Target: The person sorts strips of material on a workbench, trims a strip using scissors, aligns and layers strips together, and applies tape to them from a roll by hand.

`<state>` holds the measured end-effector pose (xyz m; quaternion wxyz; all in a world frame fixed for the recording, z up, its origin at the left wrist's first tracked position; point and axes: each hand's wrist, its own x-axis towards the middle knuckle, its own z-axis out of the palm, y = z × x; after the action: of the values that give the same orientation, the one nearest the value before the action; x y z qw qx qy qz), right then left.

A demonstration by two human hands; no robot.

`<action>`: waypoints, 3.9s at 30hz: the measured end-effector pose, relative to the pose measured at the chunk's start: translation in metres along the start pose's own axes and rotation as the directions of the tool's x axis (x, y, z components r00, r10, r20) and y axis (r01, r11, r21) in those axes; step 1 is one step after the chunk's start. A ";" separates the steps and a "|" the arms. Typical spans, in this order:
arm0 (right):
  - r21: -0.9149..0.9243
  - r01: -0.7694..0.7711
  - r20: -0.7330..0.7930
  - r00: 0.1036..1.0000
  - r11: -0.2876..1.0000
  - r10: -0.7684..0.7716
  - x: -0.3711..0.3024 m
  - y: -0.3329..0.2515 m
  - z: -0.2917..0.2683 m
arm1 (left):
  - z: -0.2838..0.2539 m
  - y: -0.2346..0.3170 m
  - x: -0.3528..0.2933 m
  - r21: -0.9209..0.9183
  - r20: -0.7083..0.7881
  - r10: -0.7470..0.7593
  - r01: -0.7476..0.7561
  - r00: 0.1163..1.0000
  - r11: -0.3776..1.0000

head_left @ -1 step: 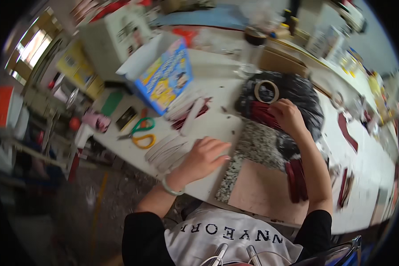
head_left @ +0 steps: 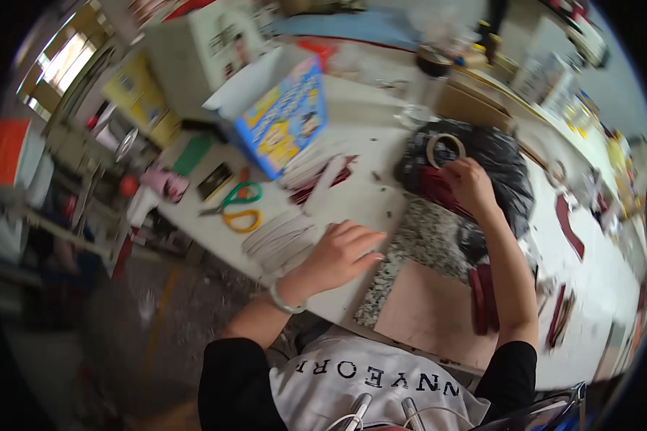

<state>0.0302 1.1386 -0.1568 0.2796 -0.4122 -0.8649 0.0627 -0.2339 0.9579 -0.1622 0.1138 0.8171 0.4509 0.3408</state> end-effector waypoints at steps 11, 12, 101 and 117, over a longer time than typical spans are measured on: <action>-0.257 -0.415 -0.001 0.904 0.873 0.429 0.066 0.001 0.068 | -0.048 -0.054 -0.083 -0.076 -0.190 -0.493 0.487 0.849 0.870; -0.257 -0.391 0.005 0.914 0.884 0.405 0.069 0.003 0.076 | -0.055 -0.055 -0.087 -0.043 -0.180 -0.505 0.506 0.844 0.861; 0.770 -0.453 0.355 0.889 0.450 0.288 -0.129 -0.053 -0.112 | 0.028 0.077 0.076 -0.798 0.521 -0.163 0.546 0.838 0.256; 0.894 -0.447 0.409 0.821 0.003 0.399 -0.205 -0.149 -0.074 | 0.043 0.093 -0.007 -0.821 0.339 -0.493 0.508 0.801 0.260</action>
<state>0.0719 0.8788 -0.1332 0.4266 -0.3702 -0.4541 0.6890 -0.1467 0.9041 -0.1511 0.6259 0.4495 0.4375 0.4635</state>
